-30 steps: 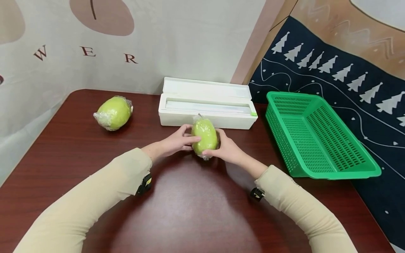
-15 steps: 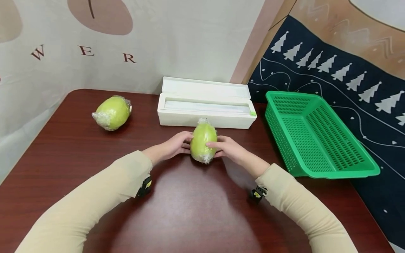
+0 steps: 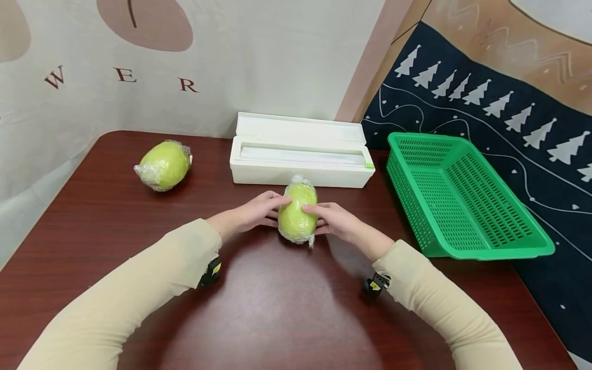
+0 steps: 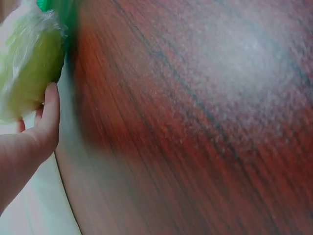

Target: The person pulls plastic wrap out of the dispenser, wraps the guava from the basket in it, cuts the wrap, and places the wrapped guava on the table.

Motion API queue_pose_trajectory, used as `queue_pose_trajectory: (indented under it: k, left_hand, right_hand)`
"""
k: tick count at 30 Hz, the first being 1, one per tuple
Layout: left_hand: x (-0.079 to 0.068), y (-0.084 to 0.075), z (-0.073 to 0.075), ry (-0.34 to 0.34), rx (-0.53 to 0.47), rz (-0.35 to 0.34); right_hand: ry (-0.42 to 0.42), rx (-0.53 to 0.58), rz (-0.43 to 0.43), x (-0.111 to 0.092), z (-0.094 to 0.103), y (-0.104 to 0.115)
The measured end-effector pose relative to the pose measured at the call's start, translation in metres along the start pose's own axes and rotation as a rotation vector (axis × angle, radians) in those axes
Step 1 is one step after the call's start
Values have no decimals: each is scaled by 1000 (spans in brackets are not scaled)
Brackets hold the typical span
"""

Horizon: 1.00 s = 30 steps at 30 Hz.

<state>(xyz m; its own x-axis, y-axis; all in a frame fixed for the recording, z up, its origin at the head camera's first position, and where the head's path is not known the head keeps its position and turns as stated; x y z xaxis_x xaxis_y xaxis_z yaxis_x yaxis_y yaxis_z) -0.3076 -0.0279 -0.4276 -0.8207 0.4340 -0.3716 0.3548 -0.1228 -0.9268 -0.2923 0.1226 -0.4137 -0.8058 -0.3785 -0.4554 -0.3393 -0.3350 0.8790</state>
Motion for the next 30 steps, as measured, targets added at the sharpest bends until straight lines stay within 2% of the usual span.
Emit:
queue_pose_trajectory:
  k: [2, 5, 8, 10, 13, 17, 21, 27, 30]
  left_hand:
    - [-1, -3, 0, 7, -56, -21]
    - [-2, -6, 2, 14, -140, -58]
    - [-5, -7, 3, 51, -156, -83]
    - [-7, -6, 1, 97, -153, -74]
    - [-9, -4, -2, 143, -175, -45]
    - [-11, 0, -4, 141, -175, -20]
    - [-11, 1, -6, 134, -132, -7]
    - [-12, 2, -6, 136, -39, 0]
    - [-12, 0, -4, 117, -27, -18]
  right_hand:
    - [-23, 40, 8, 0, 3, 0]
    - [-27, 164, 40, -1, 5, 3]
    - [12, 272, 71, -1, 4, 6]
    - [31, 291, 77, -2, 3, 7]
    - [6, 250, 58, -1, 2, 7]
    - [-47, 100, 26, -1, 0, 7]
    - [-34, -5, 20, -1, -4, 7]
    - [-43, -2, 22, -1, -5, 10]
    - [-49, 53, 35, -1, -4, 10]
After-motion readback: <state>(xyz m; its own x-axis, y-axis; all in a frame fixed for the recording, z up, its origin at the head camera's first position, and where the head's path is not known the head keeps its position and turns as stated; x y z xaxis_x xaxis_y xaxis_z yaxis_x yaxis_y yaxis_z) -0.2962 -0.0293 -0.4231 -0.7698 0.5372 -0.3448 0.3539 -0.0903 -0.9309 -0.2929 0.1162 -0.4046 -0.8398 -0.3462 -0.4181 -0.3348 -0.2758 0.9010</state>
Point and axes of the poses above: each hand's wrist, its own x-axis towards the middle knuckle, its own z-axis out of the back of the hand, y = z × x, the point moved 7 cm from there along x, towards the middle knuckle, and after that the axes turned 5 degrees about -x, right-handed, at the moved point
